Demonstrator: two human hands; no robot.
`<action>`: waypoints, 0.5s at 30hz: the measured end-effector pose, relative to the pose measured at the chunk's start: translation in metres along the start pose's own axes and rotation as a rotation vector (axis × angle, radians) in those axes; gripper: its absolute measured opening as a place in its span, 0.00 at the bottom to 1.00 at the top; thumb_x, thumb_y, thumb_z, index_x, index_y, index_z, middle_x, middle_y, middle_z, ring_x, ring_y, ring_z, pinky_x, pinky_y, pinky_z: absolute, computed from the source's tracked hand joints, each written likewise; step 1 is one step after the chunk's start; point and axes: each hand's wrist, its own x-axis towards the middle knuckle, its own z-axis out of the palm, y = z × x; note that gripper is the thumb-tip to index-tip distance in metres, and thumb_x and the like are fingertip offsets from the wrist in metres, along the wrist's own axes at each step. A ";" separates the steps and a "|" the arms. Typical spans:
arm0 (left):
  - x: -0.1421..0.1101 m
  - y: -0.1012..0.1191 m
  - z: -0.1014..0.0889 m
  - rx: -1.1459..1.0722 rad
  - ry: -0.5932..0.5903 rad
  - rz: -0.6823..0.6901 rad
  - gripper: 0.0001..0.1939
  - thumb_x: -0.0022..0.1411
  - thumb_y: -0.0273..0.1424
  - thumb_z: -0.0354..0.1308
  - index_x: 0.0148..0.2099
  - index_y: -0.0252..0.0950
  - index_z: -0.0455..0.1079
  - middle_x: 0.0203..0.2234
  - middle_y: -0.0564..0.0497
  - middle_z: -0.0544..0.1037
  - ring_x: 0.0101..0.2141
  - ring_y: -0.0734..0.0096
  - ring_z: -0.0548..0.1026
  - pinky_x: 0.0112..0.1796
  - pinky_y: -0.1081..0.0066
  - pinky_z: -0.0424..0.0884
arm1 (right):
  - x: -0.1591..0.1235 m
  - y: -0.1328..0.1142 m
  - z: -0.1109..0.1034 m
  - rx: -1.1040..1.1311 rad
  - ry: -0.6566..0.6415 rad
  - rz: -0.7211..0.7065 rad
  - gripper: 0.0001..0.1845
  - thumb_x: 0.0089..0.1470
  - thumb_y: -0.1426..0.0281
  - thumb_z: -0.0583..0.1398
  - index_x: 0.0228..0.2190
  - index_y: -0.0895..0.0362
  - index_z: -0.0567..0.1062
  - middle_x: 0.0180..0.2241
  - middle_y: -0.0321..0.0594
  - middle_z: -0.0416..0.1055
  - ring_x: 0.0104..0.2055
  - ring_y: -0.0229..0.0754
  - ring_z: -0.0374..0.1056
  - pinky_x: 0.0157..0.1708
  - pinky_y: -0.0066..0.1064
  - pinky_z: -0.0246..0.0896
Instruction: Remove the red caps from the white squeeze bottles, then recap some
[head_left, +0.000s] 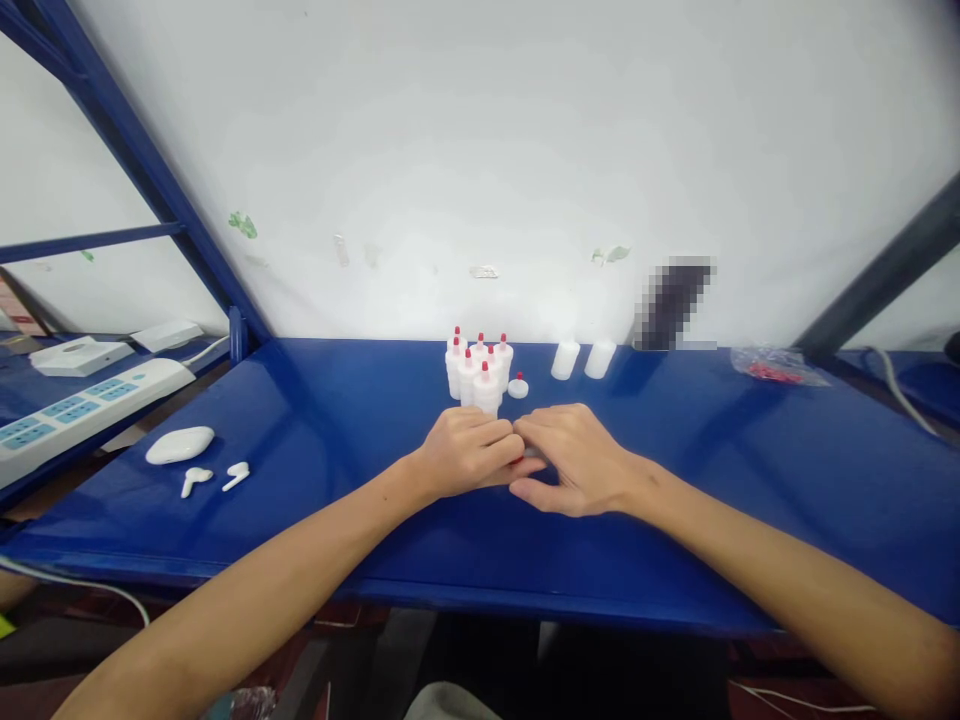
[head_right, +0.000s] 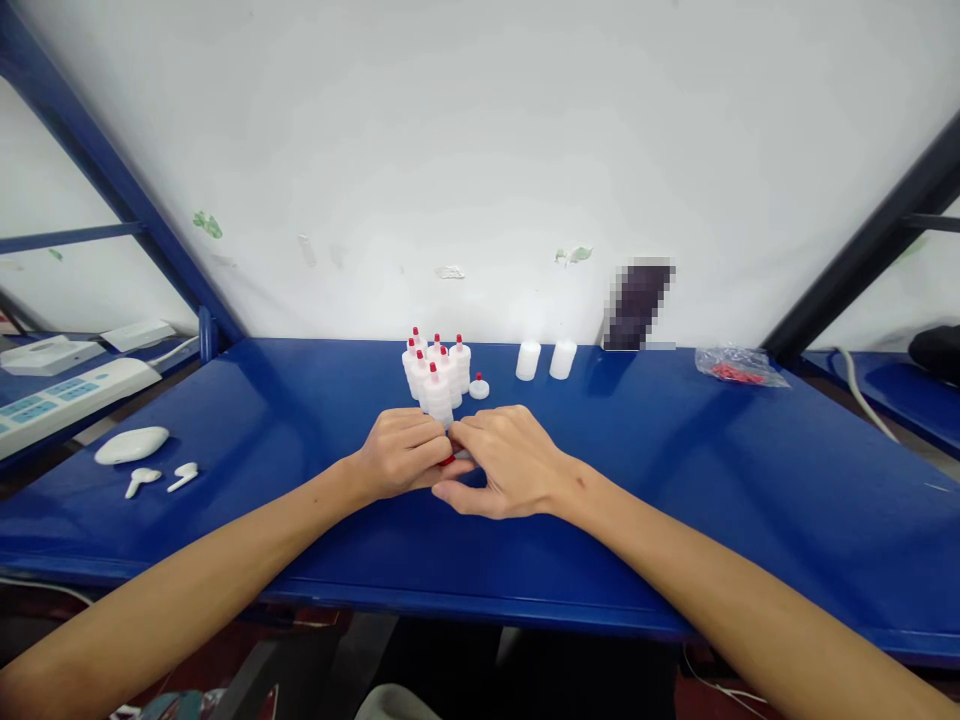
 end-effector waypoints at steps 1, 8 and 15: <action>0.000 0.000 0.000 0.002 -0.025 0.002 0.23 0.71 0.38 0.52 0.23 0.36 0.58 0.16 0.57 0.62 0.19 0.78 0.61 0.23 0.71 0.55 | 0.000 -0.002 0.000 -0.001 -0.009 0.003 0.21 0.56 0.53 0.52 0.23 0.56 0.64 0.21 0.37 0.65 0.23 0.36 0.54 0.27 0.31 0.42; 0.001 -0.001 0.000 -0.036 -0.137 -0.006 0.24 0.74 0.39 0.42 0.26 0.35 0.61 0.18 0.55 0.65 0.20 0.76 0.62 0.24 0.71 0.55 | -0.001 -0.003 -0.001 0.011 -0.058 0.122 0.15 0.54 0.63 0.52 0.20 0.56 0.63 0.20 0.36 0.67 0.21 0.35 0.55 0.25 0.31 0.42; -0.001 0.000 0.005 -0.074 -0.168 -0.114 0.22 0.71 0.39 0.50 0.24 0.35 0.60 0.16 0.57 0.65 0.19 0.78 0.62 0.23 0.71 0.53 | -0.003 0.017 -0.003 0.037 0.022 0.251 0.16 0.54 0.64 0.50 0.19 0.56 0.64 0.18 0.35 0.64 0.21 0.36 0.55 0.26 0.31 0.44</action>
